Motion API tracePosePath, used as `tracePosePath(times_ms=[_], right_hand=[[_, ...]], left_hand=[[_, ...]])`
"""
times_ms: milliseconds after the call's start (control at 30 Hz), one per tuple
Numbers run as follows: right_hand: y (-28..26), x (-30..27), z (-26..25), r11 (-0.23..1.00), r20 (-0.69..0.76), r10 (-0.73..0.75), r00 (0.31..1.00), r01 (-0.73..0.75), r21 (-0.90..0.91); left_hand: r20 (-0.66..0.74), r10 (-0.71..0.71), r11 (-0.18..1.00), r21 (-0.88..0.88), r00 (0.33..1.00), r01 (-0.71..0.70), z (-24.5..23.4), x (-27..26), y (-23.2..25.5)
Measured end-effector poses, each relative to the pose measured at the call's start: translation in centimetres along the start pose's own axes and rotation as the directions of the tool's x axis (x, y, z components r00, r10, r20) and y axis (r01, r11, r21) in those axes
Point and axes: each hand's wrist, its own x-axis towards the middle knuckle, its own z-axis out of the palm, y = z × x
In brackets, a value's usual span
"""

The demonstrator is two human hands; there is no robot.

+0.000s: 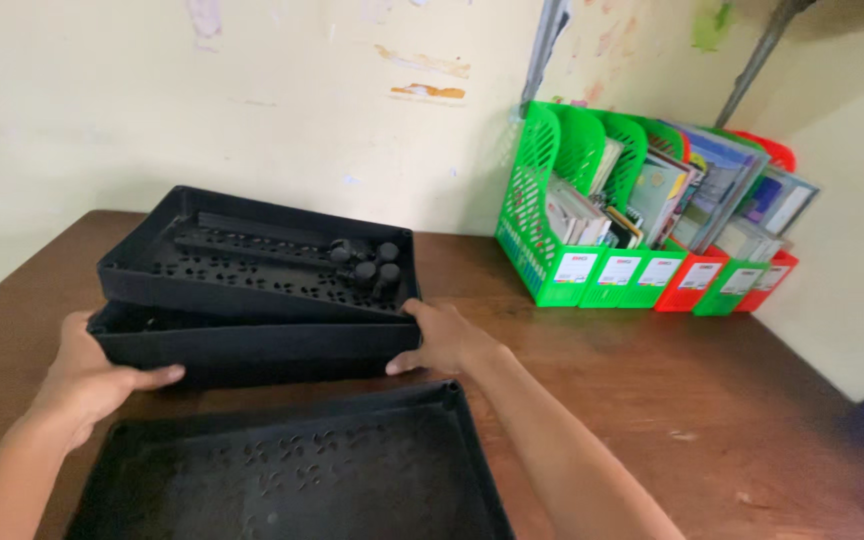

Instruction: The person assembles a black plastic tray stand by inserting four cylindrical legs into the corners of a perforated tray. They handle the tray and legs by hand, stacking trays briefly, then attaching each leg one at a time and flipping the tray to complete the assembly.

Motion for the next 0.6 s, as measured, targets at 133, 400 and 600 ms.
tracePosePath(times_ms=[133, 400, 600], right_hand=[[1.6, -1.7, 0.1, 1.000, -0.052, 0.026, 0.998, -0.025, 0.016], [4.4, -6.1, -2.0, 0.992, -0.050, 0.128, 0.990, -0.128, 0.016], [5.7, -11.2, -3.2, 0.973, -0.012, 0.223, 0.975, -0.222, 0.064]], left_hand=[[-0.120, -0.048, 0.975, 0.210, 0.992, 0.073, 2.9, 1.5, -0.3], [0.061, -0.044, 0.936, 0.351, 0.997, 0.020, 6.9, 4.0, 1.2], [0.242, -0.087, 0.944, 0.330, 0.966, 0.003, 9.6, 1.5, 4.6]])
